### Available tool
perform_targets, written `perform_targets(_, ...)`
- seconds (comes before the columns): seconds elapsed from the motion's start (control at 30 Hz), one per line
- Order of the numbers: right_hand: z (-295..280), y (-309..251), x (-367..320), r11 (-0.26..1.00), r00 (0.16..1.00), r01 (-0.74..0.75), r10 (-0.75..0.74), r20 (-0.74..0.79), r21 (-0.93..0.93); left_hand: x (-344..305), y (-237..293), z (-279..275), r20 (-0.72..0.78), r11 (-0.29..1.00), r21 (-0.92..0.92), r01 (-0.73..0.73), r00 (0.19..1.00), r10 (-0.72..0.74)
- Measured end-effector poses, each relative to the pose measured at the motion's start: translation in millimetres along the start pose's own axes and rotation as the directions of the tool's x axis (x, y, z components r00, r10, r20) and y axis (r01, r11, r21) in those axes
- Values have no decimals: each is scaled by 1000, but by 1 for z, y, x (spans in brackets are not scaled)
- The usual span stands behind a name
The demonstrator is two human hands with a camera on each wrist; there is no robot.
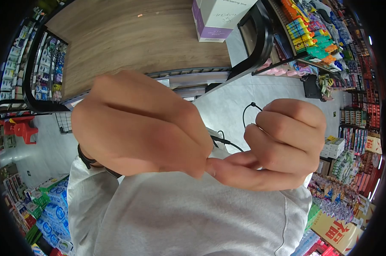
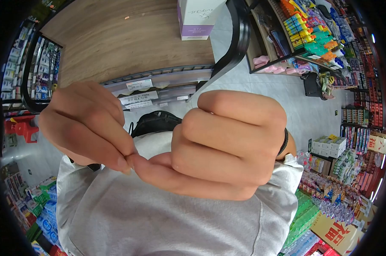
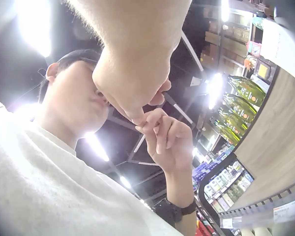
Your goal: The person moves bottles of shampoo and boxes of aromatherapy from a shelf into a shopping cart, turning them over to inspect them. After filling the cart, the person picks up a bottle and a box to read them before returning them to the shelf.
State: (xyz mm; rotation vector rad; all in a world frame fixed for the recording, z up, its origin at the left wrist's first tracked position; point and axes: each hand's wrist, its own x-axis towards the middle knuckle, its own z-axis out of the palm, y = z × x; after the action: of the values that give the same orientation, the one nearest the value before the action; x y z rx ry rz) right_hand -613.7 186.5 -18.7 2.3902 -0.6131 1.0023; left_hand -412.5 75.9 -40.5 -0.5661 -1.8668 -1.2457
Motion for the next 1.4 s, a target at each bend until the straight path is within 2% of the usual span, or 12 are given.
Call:
perform_targets(0.2,-1,-1,-1,1000,1000,-16,16,4,-25,-3,2,1,-20,1000,26,2,1000,-2)
perform_targets(0.3,-1,-4,-2,999,999,-37,37,-5,-19,-4,3,4,-79,999,41,32,996,-29)
perform_targets(0.6,-1,-4,1,999,1000,-22,22,7,-26,-6,4,6,-111,997,76,-26,993,34)
perform_targets(0.8,1,-5,2,1000,1000,-15,16,16,-26,-7,5,4,-93,997,77,-29,995,36)
perform_targets(1.1,2,-3,-1,1000,1000,-9,9,-13,4,-3,2,1,-15,1000,-17,-15,1000,15)
perform_targets(1.2,2,-4,-3,998,999,-44,44,-16,-36,-1,1,-2,8,999,-31,-12,1000,12)
perform_targets(1.4,1,-4,-4,997,999,-41,38,-39,-62,-2,2,1,-3,1000,15,-21,1000,21)
